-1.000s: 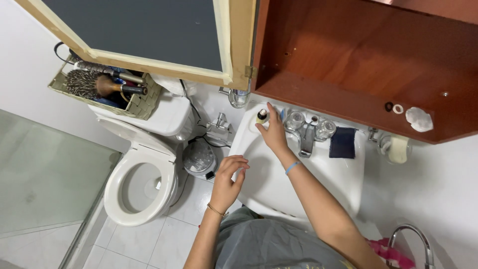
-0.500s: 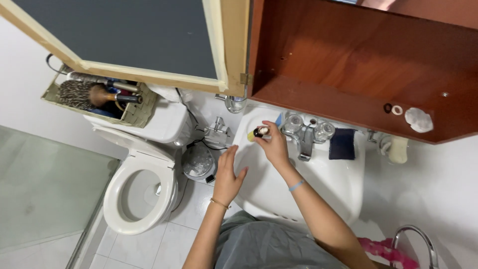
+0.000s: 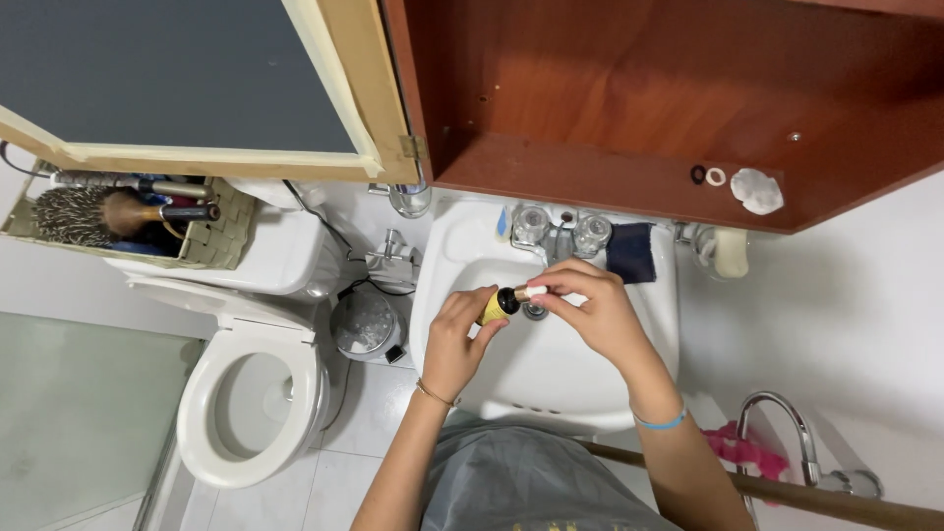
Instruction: The person holds a blue cloth, opens a pouch of liquid detergent, and wets the cloth under the sink faucet. They then arrange a bar of soap, a tube, toothpaste, and toothbrushes on the open cabinet shelf, place a pink scrunchie on the shelf, and wipe the faucet area with the cloth.
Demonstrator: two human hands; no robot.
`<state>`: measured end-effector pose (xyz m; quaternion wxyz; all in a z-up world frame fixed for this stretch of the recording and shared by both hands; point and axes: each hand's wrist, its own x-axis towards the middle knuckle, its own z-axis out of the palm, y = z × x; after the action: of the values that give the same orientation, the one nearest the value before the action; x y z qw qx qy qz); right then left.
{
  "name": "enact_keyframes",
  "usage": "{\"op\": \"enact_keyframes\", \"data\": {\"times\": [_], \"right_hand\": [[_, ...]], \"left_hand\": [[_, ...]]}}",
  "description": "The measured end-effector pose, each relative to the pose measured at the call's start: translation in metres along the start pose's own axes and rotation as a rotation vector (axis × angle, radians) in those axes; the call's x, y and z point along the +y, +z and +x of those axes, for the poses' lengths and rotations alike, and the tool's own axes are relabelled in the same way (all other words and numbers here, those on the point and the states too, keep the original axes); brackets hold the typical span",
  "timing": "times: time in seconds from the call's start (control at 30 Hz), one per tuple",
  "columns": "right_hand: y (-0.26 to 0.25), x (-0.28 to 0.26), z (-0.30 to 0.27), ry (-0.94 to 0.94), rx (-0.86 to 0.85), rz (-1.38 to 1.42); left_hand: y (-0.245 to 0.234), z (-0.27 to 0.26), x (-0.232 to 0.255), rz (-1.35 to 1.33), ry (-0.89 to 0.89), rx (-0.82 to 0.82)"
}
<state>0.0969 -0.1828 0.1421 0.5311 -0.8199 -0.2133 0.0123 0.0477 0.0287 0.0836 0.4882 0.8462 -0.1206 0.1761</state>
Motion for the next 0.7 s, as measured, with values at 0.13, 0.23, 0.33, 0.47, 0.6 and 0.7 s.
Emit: {"op": "enact_keyframes", "data": {"times": [0.13, 0.23, 0.33, 0.47, 0.6, 0.7], "right_hand": [[-0.018, -0.005, -0.005, -0.044, -0.055, -0.054], [-0.024, -0.008, -0.008, -0.196, -0.088, -0.102], [-0.021, -0.006, -0.01, -0.115, -0.086, -0.157], [-0.014, -0.005, -0.013, 0.099, -0.085, -0.414], [-0.02, -0.019, -0.013, -0.143, -0.052, -0.286], [-0.018, 0.001, -0.017, -0.086, -0.063, -0.336]], "left_hand": [[0.004, -0.006, 0.007, 0.006, 0.063, 0.006], [0.006, -0.009, 0.016, 0.0, 0.045, -0.023], [0.008, -0.012, 0.02, 0.035, 0.054, -0.007], [0.012, -0.014, 0.021, 0.036, 0.058, 0.003], [0.016, -0.014, 0.019, 0.022, 0.001, 0.005], [0.01, -0.009, 0.028, 0.033, 0.067, 0.007]]}}
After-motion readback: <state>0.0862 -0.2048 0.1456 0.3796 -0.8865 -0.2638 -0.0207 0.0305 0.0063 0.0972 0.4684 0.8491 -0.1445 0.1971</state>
